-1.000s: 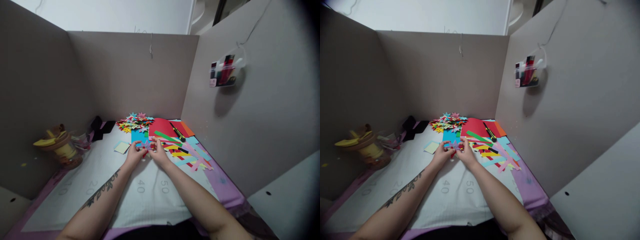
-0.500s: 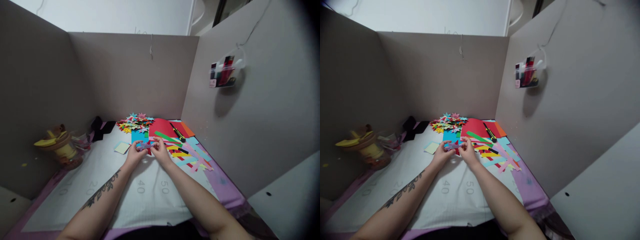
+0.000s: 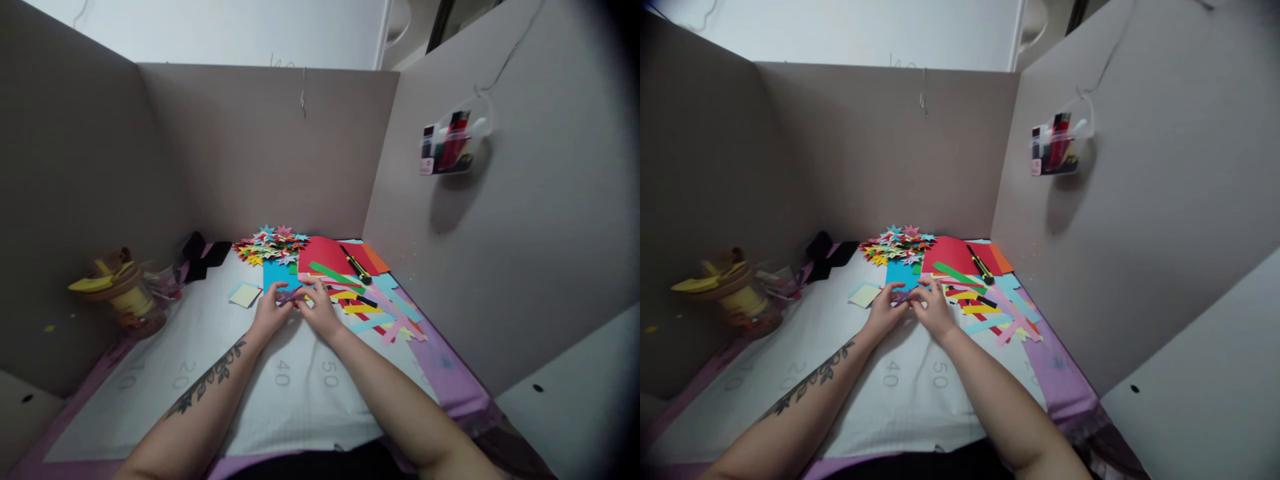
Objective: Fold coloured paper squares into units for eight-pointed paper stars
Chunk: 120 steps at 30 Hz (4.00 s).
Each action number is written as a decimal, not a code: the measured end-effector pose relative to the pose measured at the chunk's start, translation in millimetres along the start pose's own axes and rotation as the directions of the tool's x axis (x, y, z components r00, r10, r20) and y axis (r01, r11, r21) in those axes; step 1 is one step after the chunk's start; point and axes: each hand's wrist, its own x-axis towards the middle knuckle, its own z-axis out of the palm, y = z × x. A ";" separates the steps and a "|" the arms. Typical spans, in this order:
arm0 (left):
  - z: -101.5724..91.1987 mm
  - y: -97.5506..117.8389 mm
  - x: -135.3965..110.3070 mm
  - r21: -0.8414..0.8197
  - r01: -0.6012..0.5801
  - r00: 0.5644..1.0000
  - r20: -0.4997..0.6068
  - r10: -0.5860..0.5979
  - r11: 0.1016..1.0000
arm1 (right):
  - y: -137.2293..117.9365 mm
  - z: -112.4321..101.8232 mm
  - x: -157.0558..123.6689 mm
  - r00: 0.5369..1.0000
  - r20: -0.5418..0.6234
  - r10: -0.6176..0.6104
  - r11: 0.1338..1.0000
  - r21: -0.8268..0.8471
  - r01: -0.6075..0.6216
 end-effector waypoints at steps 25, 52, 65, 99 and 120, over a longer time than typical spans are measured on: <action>0.7 -2.3 -1.6 0.056 -0.019 0.999 0.029 0.018 0.998 | 2.2 0.2 -0.8 0.999 0.026 -0.047 0.998 -0.047 0.048; 0.6 -5.3 -3.5 0.143 -0.033 0.996 0.084 0.021 0.989 | 1.3 0.8 1.5 0.998 0.056 -0.001 0.991 -0.135 0.008; -0.4 -7.4 -1.1 0.149 -0.017 0.999 0.039 0.011 0.989 | 0.7 1.9 2.1 0.997 0.056 0.056 0.996 -0.078 -0.051; 1.7 5.4 -3.0 -0.069 0.093 0.979 0.188 -0.079 0.993 | 7.7 8.0 2.0 0.936 0.124 0.329 0.867 0.354 -0.351; 0.6 5.3 2.7 -0.313 0.258 0.965 0.134 -0.227 0.914 | 14.0 7.1 5.2 0.905 0.154 0.395 0.735 0.538 -0.413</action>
